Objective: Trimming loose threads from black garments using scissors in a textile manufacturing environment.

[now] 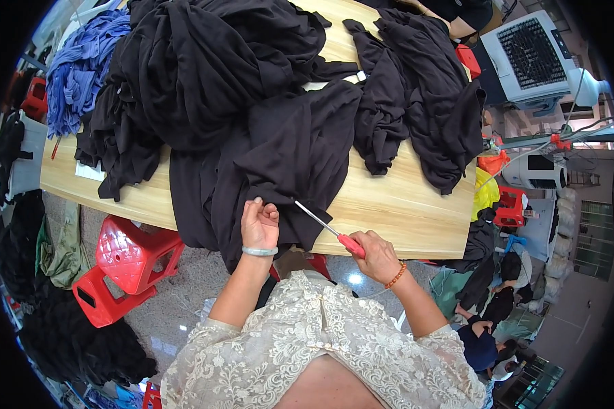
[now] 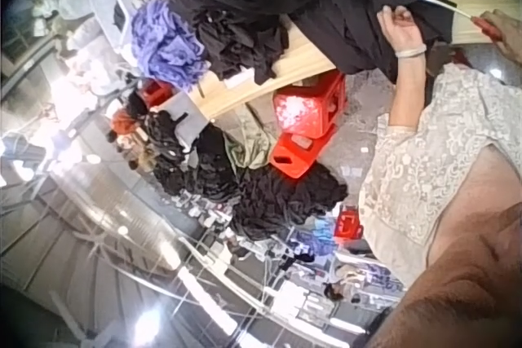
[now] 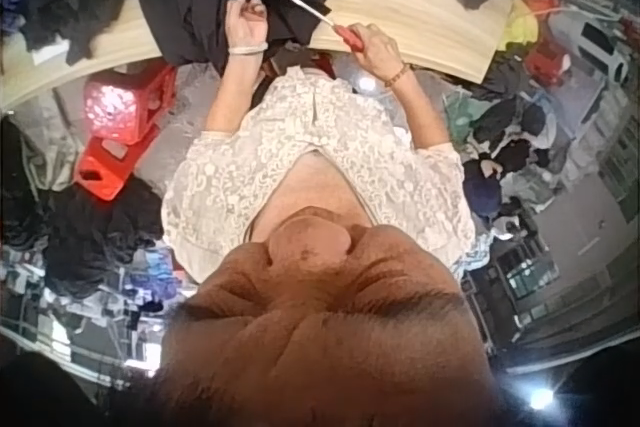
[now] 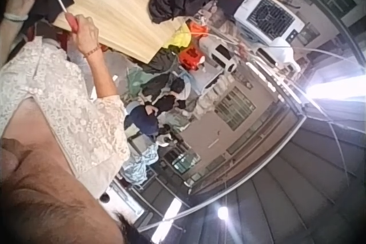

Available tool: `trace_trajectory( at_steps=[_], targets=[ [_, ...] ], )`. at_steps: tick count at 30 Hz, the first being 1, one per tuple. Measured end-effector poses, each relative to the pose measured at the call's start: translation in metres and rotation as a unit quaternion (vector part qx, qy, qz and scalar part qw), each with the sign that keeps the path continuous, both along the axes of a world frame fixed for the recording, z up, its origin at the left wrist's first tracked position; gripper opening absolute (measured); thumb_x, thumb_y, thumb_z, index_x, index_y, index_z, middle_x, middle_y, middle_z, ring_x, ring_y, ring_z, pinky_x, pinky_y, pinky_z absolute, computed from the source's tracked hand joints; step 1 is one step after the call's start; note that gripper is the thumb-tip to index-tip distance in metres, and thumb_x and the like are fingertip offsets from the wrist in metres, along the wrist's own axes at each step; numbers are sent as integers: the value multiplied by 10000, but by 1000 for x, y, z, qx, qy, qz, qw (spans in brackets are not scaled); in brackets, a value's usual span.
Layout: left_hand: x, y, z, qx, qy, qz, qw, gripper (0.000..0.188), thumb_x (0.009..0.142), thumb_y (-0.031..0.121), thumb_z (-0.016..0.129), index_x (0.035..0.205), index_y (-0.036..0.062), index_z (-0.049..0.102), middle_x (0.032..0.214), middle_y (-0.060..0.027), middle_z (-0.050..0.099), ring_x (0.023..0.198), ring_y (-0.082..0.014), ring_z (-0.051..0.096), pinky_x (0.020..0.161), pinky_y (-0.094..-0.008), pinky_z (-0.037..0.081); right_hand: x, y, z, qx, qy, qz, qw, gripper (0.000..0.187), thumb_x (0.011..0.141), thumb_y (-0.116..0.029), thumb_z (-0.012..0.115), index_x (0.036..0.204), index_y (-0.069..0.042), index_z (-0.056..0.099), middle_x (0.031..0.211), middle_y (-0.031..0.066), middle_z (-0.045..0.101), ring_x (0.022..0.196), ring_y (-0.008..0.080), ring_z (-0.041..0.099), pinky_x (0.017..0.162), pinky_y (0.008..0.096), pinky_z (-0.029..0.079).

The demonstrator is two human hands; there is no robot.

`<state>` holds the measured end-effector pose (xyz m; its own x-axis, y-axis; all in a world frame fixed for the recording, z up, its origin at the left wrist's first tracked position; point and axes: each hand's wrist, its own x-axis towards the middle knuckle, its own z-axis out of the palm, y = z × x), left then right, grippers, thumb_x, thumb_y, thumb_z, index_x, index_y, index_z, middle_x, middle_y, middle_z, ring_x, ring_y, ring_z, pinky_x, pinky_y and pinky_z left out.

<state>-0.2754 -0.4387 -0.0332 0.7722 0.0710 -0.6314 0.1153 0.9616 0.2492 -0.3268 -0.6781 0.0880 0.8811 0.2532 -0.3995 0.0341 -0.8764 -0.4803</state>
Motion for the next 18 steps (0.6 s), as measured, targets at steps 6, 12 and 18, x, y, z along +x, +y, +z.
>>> trace_trajectory(
  at_steps=[6, 12, 18],
  targets=[
    [-1, 10, 12, -96, -52, -80, 991, 97, 922, 115, 494, 881, 126, 582, 778, -13, 603, 638, -149, 507, 597, -298, 399, -3, -4, -4, 3, 6, 1, 1000, 261, 780, -92, 640, 1031, -85, 568, 834, 132, 603, 831, 317, 590, 719, 413, 484],
    [-7, -9, 17, 39, 76, -81, 993, 51, 909, 143, 529, 938, 111, 502, 836, -19, 526, 574, -165, 455, 543, -292, 385, -2, 1, -4, 7, 16, 11, 1000, 257, 773, -95, 627, 1024, -85, 578, 846, 132, 623, 850, 321, 592, 723, 435, 492],
    [-16, -4, -1, 83, 116, -112, 983, 109, 890, 88, 580, 901, 127, 478, 826, -14, 523, 573, -162, 472, 514, -295, 392, -1, 3, -4, 4, 15, 18, 1000, 252, 773, -87, 626, 1021, -90, 582, 848, 136, 622, 853, 321, 592, 725, 438, 491]
  ],
)
